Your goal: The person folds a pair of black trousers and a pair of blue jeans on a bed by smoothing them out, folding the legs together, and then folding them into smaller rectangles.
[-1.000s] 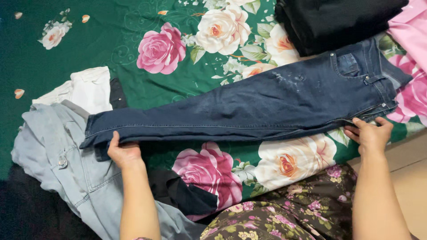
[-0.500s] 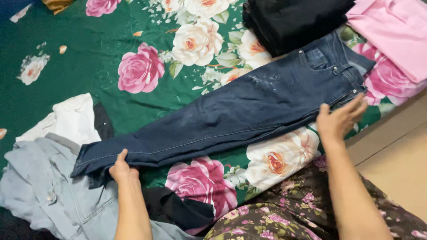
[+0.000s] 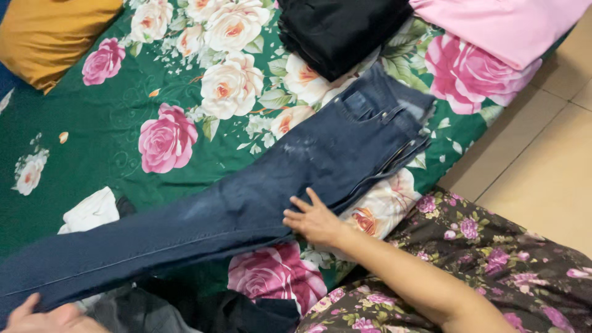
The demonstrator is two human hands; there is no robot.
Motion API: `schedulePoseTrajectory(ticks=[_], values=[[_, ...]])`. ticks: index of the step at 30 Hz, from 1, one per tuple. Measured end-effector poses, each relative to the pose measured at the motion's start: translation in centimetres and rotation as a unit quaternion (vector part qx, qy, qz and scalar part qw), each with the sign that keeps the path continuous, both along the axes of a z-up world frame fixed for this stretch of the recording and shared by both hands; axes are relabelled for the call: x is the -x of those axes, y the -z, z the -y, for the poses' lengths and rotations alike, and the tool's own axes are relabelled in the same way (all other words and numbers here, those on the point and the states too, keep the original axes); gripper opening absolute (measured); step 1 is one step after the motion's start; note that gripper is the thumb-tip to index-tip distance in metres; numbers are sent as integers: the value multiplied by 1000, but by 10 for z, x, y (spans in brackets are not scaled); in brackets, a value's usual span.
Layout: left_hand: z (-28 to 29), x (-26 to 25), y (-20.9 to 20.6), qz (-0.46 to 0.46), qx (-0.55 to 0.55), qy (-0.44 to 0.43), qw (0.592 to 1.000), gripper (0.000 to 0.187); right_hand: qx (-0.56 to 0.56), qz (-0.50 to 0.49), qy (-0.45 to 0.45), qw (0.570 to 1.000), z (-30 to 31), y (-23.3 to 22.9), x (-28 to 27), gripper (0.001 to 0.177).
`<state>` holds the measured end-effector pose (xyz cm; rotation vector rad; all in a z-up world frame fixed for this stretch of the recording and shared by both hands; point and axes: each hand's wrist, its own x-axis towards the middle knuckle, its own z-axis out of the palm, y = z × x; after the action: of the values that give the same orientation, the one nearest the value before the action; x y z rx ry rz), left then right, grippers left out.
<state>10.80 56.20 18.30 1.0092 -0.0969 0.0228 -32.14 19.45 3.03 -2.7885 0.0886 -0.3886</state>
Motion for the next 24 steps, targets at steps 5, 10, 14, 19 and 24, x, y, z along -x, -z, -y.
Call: schedulePoseTrajectory(ticks=[5,10,14,19,24], values=[[116,62,-89,202,-153,13,967,41,-274,-74,-58,957,1,-23,-5,73],[275,224,-67,305,-572,40,760,42,-787,42,64,613,110,-47,33,107],[383,362,19,595,-548,183,559,82,-847,181,136,481,169,-66,97,110],[391,414,102,633,-577,243,454,72,-824,271,276,413,180,-26,112,56],[329,348,81,591,-693,189,366,76,-726,265,330,542,198,-24,103,50]])
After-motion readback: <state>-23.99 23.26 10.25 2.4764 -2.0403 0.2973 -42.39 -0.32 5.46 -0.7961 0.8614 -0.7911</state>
